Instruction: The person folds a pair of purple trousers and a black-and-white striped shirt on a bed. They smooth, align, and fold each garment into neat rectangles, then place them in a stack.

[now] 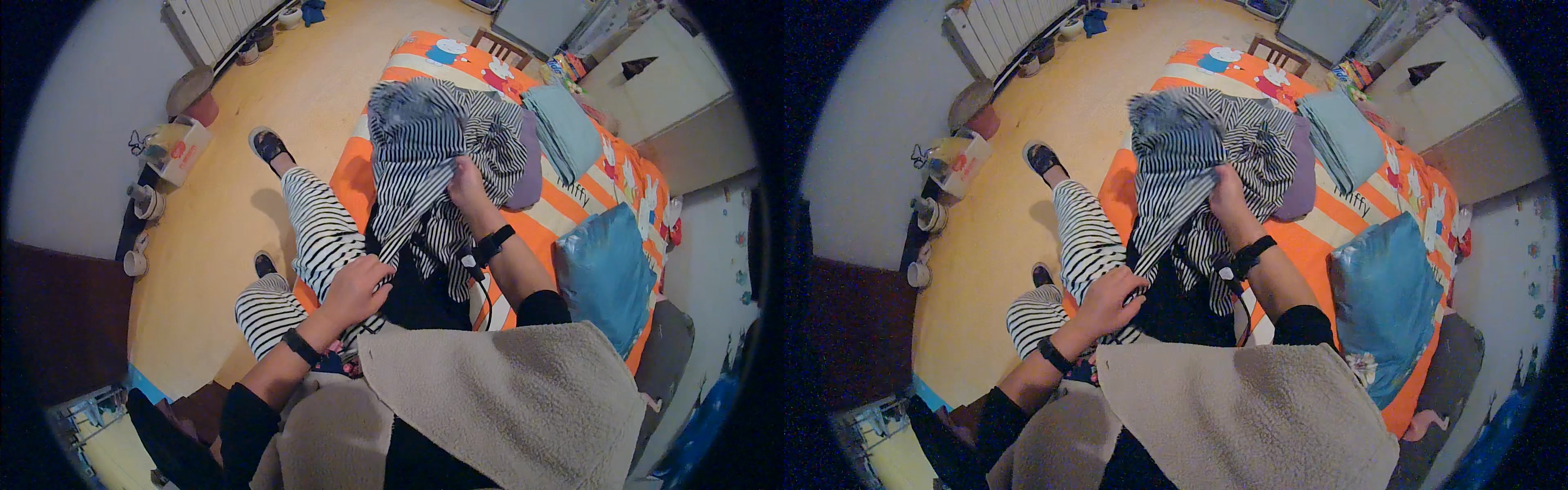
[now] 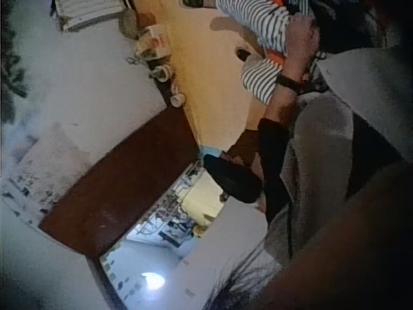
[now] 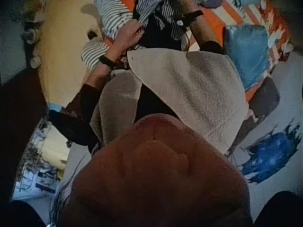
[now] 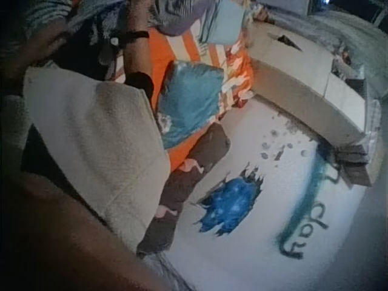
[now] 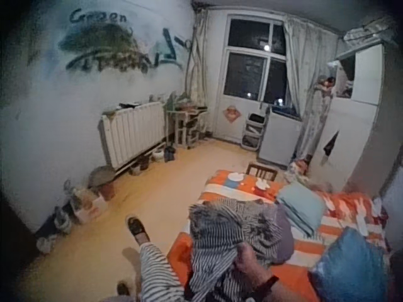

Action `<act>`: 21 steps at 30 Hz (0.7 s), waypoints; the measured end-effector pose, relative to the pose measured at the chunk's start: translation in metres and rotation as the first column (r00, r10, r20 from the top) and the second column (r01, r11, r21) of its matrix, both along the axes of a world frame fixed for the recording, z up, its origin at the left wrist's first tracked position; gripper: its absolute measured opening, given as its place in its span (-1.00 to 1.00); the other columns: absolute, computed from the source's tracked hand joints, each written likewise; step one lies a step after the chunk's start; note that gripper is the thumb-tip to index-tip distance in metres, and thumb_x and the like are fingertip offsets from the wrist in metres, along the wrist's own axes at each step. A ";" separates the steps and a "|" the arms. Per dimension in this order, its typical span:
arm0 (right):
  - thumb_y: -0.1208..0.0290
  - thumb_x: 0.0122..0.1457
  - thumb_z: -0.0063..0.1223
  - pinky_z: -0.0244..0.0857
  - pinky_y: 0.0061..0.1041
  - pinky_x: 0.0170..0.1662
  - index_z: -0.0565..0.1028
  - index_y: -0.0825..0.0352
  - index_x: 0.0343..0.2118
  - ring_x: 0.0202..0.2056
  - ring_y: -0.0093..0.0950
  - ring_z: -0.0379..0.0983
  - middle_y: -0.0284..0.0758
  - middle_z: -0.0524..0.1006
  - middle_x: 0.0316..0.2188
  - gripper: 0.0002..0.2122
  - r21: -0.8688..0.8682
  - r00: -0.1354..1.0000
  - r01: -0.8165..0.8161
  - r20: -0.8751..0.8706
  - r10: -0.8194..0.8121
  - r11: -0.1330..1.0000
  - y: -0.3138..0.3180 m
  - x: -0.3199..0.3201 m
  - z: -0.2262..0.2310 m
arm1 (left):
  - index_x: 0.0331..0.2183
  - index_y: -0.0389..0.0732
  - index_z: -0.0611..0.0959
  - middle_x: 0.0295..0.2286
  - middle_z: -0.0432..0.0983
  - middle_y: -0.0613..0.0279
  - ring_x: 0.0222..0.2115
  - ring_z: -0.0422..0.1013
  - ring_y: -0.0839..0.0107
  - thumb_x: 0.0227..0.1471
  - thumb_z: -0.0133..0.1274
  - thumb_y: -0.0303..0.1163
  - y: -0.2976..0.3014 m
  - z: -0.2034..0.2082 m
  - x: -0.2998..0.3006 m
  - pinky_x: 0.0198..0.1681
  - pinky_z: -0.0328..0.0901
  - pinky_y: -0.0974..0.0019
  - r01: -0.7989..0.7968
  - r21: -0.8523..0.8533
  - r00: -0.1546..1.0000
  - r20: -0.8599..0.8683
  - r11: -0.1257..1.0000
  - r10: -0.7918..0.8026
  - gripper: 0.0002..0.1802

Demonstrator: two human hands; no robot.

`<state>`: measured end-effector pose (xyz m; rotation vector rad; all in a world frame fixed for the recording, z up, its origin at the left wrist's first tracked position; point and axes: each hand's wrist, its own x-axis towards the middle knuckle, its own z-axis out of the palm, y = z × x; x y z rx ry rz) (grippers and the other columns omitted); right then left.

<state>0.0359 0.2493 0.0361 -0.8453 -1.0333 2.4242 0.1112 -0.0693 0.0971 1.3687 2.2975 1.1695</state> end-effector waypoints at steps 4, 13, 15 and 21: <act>0.24 0.25 -0.10 0.28 -0.25 0.10 0.37 0.39 0.05 -0.03 -0.29 0.44 -0.22 0.49 -0.02 -0.60 -0.196 0.999 -0.048 -0.026 0.043 0.980 0.017 0.012 -0.024 | 0.04 -0.17 0.41 -0.14 0.33 0.07 -0.11 0.35 0.09 -0.25 0.27 -0.43 -0.003 -0.004 0.007 -0.08 0.30 0.25 -0.121 0.005 0.987 0.108 0.993 0.120 -0.27; 0.56 0.07 -0.02 0.38 -0.30 -0.10 0.37 0.43 -0.02 -0.18 -0.26 0.49 -0.19 0.53 -0.16 -0.64 0.175 0.991 -0.123 0.073 0.112 0.977 0.037 -0.025 0.008 | -0.10 -0.22 0.45 -0.35 0.39 0.03 -0.26 0.37 0.01 -0.26 0.09 -0.59 -0.002 -0.011 0.021 -0.17 0.30 0.13 -0.176 -0.056 0.981 -0.092 0.983 0.171 -0.46; 0.59 0.05 -0.02 0.39 -0.32 -0.11 0.34 0.43 0.03 -0.18 -0.27 0.48 -0.17 0.52 -0.13 -0.59 0.234 0.996 -0.032 -0.076 0.051 0.972 0.047 -0.027 0.020 | -0.24 -0.22 0.51 -0.42 0.36 0.08 -0.34 0.36 0.06 -0.28 0.08 -0.61 -0.004 -0.004 0.020 -0.29 0.29 0.11 -0.046 -0.061 0.968 -0.251 0.997 0.029 -0.59; 0.45 0.01 0.13 0.35 -0.38 -0.06 0.24 0.42 0.15 -0.15 -0.33 0.47 -0.16 0.50 -0.09 -0.41 0.662 0.923 -0.228 0.381 -0.059 0.714 0.069 0.030 0.015 | -0.32 -0.17 0.58 -0.47 0.35 0.13 -0.39 0.36 0.12 -0.25 0.07 -0.56 -0.010 0.013 0.015 -0.36 0.28 0.14 0.184 -0.054 0.965 -0.178 0.981 -0.190 -0.70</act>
